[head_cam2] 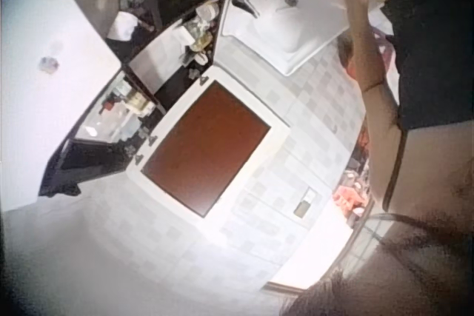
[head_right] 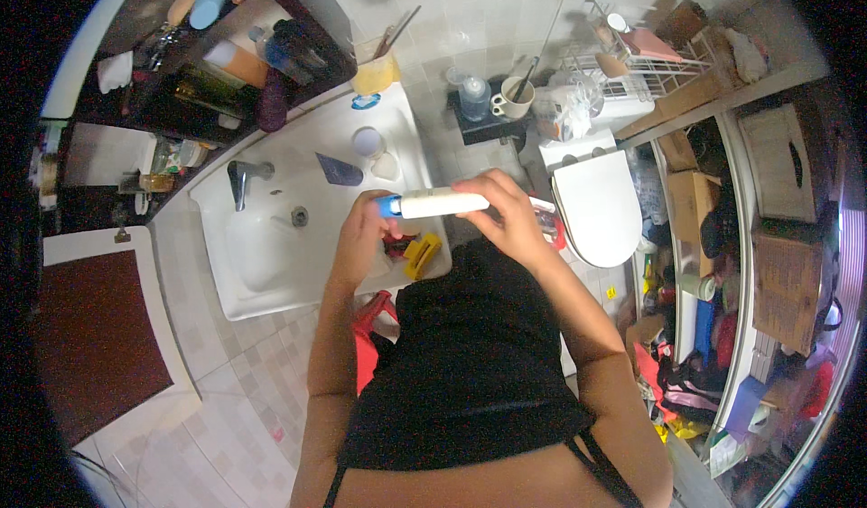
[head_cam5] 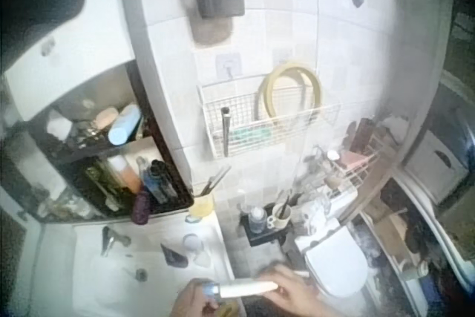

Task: The person tidies a bathroom area by picking up scattered items such as a headband, tubes, and a plastic bag from the floor and surfaces and placing them into a red waste bin and onto a wire shelf.

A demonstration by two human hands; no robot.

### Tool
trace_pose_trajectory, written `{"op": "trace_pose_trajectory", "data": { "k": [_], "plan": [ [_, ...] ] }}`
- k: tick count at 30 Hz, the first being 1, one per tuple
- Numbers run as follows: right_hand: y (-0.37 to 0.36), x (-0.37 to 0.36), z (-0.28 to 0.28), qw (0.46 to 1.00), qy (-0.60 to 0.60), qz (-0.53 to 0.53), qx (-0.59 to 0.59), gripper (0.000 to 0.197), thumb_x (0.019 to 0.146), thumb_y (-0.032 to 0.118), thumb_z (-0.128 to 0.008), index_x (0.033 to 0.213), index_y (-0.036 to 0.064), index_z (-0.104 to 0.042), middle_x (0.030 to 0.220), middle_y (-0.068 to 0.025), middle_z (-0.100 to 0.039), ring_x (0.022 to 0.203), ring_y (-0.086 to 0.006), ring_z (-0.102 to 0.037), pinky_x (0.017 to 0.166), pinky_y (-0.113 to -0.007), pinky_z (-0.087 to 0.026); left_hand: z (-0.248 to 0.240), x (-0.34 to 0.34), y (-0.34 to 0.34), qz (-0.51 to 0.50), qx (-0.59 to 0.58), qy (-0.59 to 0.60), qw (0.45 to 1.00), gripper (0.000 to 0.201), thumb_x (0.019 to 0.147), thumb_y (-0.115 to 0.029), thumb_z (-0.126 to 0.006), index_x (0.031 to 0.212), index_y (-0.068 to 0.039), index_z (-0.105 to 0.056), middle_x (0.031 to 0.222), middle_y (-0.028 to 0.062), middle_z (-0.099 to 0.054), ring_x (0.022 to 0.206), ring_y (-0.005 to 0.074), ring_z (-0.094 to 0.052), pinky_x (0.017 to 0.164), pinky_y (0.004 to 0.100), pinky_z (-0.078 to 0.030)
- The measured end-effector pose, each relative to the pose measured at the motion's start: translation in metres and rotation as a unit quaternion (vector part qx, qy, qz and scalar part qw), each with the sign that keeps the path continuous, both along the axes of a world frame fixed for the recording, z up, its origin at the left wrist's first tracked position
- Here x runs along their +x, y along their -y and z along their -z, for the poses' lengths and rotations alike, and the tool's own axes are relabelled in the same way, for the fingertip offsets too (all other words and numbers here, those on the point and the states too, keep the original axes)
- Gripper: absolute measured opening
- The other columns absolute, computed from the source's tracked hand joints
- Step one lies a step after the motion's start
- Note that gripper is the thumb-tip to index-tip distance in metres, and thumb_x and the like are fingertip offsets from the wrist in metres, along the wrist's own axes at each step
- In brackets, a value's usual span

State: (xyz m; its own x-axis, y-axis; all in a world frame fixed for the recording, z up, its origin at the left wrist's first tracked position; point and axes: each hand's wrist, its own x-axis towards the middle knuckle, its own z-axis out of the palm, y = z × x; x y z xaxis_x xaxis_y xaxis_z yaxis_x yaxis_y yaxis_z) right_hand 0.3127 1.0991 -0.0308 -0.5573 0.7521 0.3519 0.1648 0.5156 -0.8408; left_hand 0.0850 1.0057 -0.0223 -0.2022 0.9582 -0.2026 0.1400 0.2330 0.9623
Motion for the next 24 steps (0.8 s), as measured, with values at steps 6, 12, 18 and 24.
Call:
{"op": "trace_pose_trajectory", "data": {
  "k": [6, 12, 18, 24],
  "plan": [
    [0.014, 0.011, 0.035, 0.953, -0.027, -0.029, -0.3, 0.028, 0.091, 0.029, -0.063, 0.101, 0.003, -0.061, 0.078, -0.0061, -0.062, 0.07, -0.0131, -0.06, 0.062, -0.027, -0.046, 0.005, -0.004, -0.005, 0.118, 0.201, -0.122, 0.965, 0.036, 0.091, -0.002, -0.054, 0.126, -0.006, -0.049, 0.125, 0.0127, -0.055, 0.115, 0.0201, -0.052, 0.097, 0.0354, -0.041],
    [0.037, -0.005, 0.03, 0.776, -0.116, -0.133, -0.605, 0.041, 0.096, 0.043, -0.051, 0.101, 0.0024, -0.057, 0.064, 0.0014, -0.05, 0.053, -0.0068, -0.045, 0.046, -0.022, -0.032, 0.002, 0.009, 0.001, 0.048, 0.187, 0.166, 0.967, 0.049, 0.092, -0.006, -0.054, 0.137, -0.004, -0.034, 0.115, 0.0116, -0.056, 0.112, 0.0198, -0.052, 0.099, 0.0339, -0.039],
    [0.049, -0.031, 0.024, 0.934, -0.121, -0.013, -0.335, 0.031, 0.098, 0.037, -0.052, 0.1, 0.0058, -0.057, 0.065, 0.0015, -0.05, 0.055, -0.0071, -0.045, 0.049, -0.022, -0.034, -0.001, 0.003, 0.003, -0.096, 0.136, 0.184, 0.969, 0.048, 0.095, -0.015, -0.056, 0.137, -0.003, -0.037, 0.107, 0.0078, -0.062, 0.102, 0.0187, -0.058, 0.096, 0.0326, -0.042],
    [0.043, -0.014, 0.032, 0.901, -0.048, -0.095, -0.421, 0.031, 0.098, 0.036, -0.052, 0.092, 0.0056, -0.058, 0.062, 0.002, -0.049, 0.053, -0.007, -0.044, 0.047, -0.023, -0.032, 0.013, -0.015, 0.026, 0.019, 0.095, 0.118, 0.988, 0.04, 0.097, -0.014, -0.052, 0.135, -0.001, -0.046, 0.12, 0.007, -0.058, 0.108, 0.0124, -0.055, 0.089, 0.0266, -0.048]
  ]
}}
